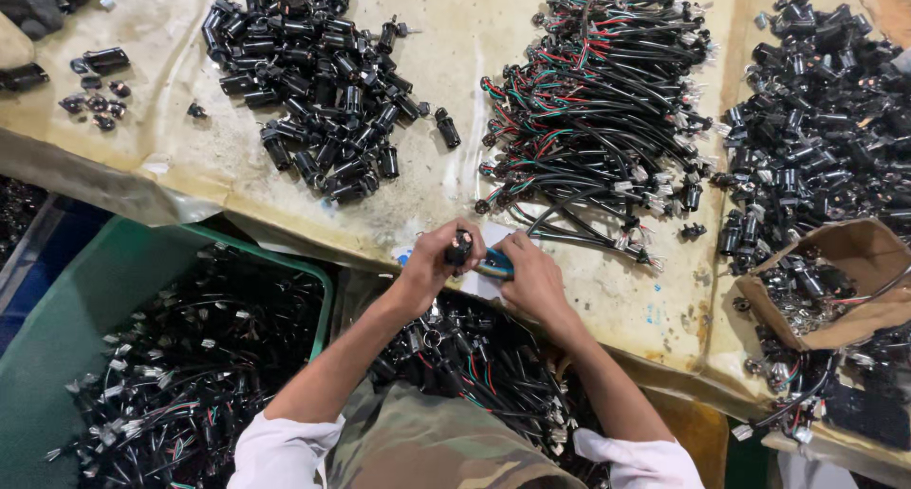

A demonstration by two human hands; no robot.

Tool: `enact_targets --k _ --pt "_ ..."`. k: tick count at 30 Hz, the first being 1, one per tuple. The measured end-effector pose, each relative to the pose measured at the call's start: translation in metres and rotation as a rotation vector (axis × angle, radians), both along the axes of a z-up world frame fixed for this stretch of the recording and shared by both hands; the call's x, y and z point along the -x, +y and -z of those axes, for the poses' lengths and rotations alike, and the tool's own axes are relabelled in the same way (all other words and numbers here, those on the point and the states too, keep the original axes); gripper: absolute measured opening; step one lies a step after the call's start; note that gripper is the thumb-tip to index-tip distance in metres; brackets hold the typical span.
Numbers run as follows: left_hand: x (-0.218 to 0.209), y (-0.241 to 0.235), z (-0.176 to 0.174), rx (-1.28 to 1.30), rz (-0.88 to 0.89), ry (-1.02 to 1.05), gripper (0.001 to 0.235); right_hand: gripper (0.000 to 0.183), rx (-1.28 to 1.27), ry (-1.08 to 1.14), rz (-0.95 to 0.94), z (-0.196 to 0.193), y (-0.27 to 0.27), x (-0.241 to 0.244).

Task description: The person repeatedly picks up small black cylindrical components with attached wires from a table, uses blue-handled wire cutters to trim the wires, and places the components back on the table. The person works continuously at a cluttered workbench with large piles of similar components.

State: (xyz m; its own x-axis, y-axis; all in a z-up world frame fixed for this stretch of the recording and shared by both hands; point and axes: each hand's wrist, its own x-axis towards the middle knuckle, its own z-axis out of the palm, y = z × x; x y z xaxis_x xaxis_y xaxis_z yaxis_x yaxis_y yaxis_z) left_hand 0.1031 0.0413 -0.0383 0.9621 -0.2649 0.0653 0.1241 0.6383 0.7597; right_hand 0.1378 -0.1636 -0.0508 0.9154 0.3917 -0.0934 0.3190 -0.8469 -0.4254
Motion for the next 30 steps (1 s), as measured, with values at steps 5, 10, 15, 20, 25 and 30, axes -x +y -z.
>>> enact_targets --k 5,10,15,20,25,30 --pt "0.003 -0.002 0.005 -0.088 -0.069 -0.114 0.035 0.03 -0.087 -0.014 -0.023 0.002 -0.001 -0.009" --pt "0.009 -0.003 0.002 -0.097 -0.104 0.054 0.031 0.026 -0.066 -0.04 -0.043 0.005 -0.004 -0.007" --pt "0.015 -0.001 -0.001 -0.13 -0.043 0.027 0.032 0.028 -0.546 0.037 -0.071 -0.016 -0.022 0.004" --pt "0.023 -0.007 -0.002 -0.161 -0.143 0.0 0.03 0.02 -0.888 0.032 -0.121 -0.049 -0.034 0.043" --pt "0.025 -0.02 -0.01 0.004 -0.1 0.151 0.027 0.02 -0.881 0.309 0.144 -0.045 0.005 0.068" --pt "0.03 -0.02 -0.018 -0.033 -0.133 0.069 0.02 0.012 -1.175 0.461 0.413 -0.026 0.037 0.079"
